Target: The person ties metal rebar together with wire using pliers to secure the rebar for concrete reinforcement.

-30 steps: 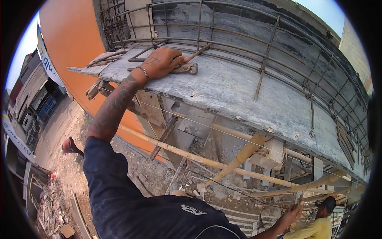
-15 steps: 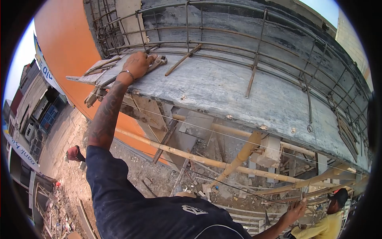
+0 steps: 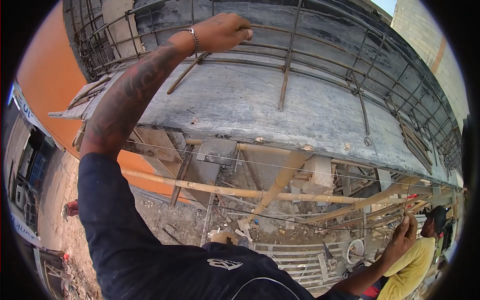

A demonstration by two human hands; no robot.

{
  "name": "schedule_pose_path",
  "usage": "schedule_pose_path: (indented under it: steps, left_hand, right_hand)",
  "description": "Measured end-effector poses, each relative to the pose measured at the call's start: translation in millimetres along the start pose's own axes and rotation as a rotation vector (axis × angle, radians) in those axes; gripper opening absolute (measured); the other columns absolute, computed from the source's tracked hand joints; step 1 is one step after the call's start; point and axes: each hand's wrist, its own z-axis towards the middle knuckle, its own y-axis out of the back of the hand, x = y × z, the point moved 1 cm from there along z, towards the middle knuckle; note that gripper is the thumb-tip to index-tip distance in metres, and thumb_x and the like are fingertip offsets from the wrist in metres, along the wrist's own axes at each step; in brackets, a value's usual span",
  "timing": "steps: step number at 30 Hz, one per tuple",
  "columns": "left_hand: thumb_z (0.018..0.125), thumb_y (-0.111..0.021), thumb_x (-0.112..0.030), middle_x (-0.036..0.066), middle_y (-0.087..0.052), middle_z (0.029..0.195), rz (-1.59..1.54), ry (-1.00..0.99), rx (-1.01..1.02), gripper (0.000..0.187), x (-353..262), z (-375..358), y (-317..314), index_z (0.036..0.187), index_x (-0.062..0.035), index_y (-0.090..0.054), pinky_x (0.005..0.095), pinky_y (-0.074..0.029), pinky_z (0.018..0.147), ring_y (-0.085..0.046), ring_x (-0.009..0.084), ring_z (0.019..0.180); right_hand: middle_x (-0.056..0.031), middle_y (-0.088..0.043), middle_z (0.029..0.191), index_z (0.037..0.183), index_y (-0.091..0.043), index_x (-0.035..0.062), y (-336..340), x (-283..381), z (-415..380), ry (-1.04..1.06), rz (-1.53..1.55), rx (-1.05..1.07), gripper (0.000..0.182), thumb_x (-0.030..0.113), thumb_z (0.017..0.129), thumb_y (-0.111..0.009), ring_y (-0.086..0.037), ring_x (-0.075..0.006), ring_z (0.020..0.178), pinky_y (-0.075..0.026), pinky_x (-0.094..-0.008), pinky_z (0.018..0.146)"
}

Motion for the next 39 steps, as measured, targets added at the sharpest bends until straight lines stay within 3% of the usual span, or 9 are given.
schedule_pose_path:
  steps: [2, 8, 17, 23, 25, 32, 34, 36, 39]
  left_hand:
    - [0.099, -0.036, -0.036, 0.017, -0.065, 0.094, -0.004, 0.058, 0.198, 0.048, -2, 40, -16, 0.089, 0.0001, -0.067, 0.0424, -0.048, 0.079, -0.062, 0.0291, 0.081]
    - [0.080, -0.043, -0.072, 0.010, -0.054, 0.069, -0.043, 0.223, 0.492, 0.076, -7, 99, -55, 0.099, -0.0022, -0.065, 0.0404, -0.044, 0.059, -0.051, 0.0188, 0.059]
    - [0.081, -0.048, -0.069, 0.005, -0.047, 0.056, -0.175, 0.307, 0.430, 0.068, -4, 94, -66, 0.092, -0.0043, -0.066, 0.0351, -0.038, 0.044, -0.049, 0.0145, 0.048]
    - [0.083, -0.051, -0.062, 0.005, -0.050, 0.056, -0.187, 0.280, 0.611, 0.055, 0, 106, -62, 0.079, -0.0082, -0.063, 0.0378, -0.041, 0.050, -0.050, 0.0177, 0.051]
    - [0.084, -0.052, -0.059, 0.005, -0.051, 0.056, -0.194, 0.272, 0.677, 0.052, 1, 109, -62, 0.074, -0.0094, -0.063, 0.0388, -0.042, 0.052, -0.051, 0.0188, 0.052]
    - [0.085, -0.053, -0.055, 0.000, -0.047, 0.054, -0.321, 0.285, 0.644, 0.049, 9, 110, -74, 0.065, -0.0109, -0.057, 0.0374, -0.042, 0.051, -0.047, 0.0175, 0.050]
    - [0.085, -0.054, -0.053, 0.001, -0.050, 0.056, -0.329, 0.292, 0.627, 0.048, 9, 110, -79, 0.067, -0.0096, -0.059, 0.0378, -0.042, 0.053, -0.049, 0.0190, 0.052]
    - [0.084, -0.049, -0.064, 0.001, -0.045, 0.053, -0.183, 0.279, 0.499, 0.064, 2, 105, -81, 0.092, -0.0021, -0.066, 0.0314, -0.033, 0.039, -0.046, 0.0112, 0.043]
    - [0.090, -0.045, -0.056, 0.000, -0.048, 0.054, -0.272, 0.321, 0.504, 0.057, 5, 104, -78, 0.090, -0.0030, -0.066, 0.0319, -0.033, 0.037, -0.047, 0.0107, 0.043]
  right_hand:
    - [-0.0039, -0.060, 0.085, 0.106, -0.060, -0.0046, -13, 20, 11, 0.308, -0.208, 0.021, 0.023, 0.013, 0.092, -0.056, -0.053, -0.0089, 0.073, -0.042, -0.0207, 0.066]
    - [-0.0070, -0.064, 0.092, 0.107, -0.062, -0.0053, -54, 117, 29, 0.308, -0.382, 0.129, 0.023, 0.007, 0.088, -0.061, -0.055, -0.0097, 0.082, -0.043, -0.0219, 0.074]
    - [-0.0050, -0.061, 0.074, 0.103, -0.067, 0.0003, -179, 202, 100, 0.755, -0.620, 0.244, 0.030, 0.027, 0.089, -0.062, -0.052, -0.0061, 0.067, -0.041, -0.0203, 0.062]
    - [-0.0121, -0.064, 0.070, 0.099, -0.070, 0.0037, -259, 212, 121, 0.833, -0.826, 0.285, 0.033, 0.033, 0.086, -0.063, -0.059, -0.0175, 0.064, -0.046, -0.0312, 0.063]
    - [-0.0151, -0.064, 0.070, 0.093, -0.070, 0.0006, -279, 194, 139, 1.080, -0.730, 0.288, 0.035, 0.033, 0.086, -0.062, -0.058, -0.0227, 0.062, -0.046, -0.0365, 0.065]
    - [-0.0127, -0.068, 0.079, 0.098, -0.070, 0.0025, -293, 204, 141, 1.063, -0.757, 0.264, 0.038, 0.038, 0.085, -0.062, -0.062, -0.0249, 0.068, -0.049, -0.0360, 0.070]
    - [-0.0218, -0.067, 0.082, 0.096, -0.070, 0.0032, -279, 238, 126, 0.477, -0.763, 0.563, 0.032, 0.031, 0.081, -0.066, -0.065, -0.0269, 0.077, -0.050, -0.0390, 0.075]
    - [-0.0197, -0.068, 0.083, 0.093, -0.071, 0.0026, -286, 231, 136, 0.501, -0.823, 0.569, 0.031, 0.030, 0.081, -0.065, -0.064, -0.0266, 0.078, -0.049, -0.0381, 0.074]
    - [-0.0147, -0.067, 0.079, 0.095, -0.069, -0.0002, -326, 189, 173, 0.827, -0.789, 0.614, 0.038, 0.035, 0.085, -0.063, -0.061, -0.0251, 0.068, -0.048, -0.0359, 0.072]
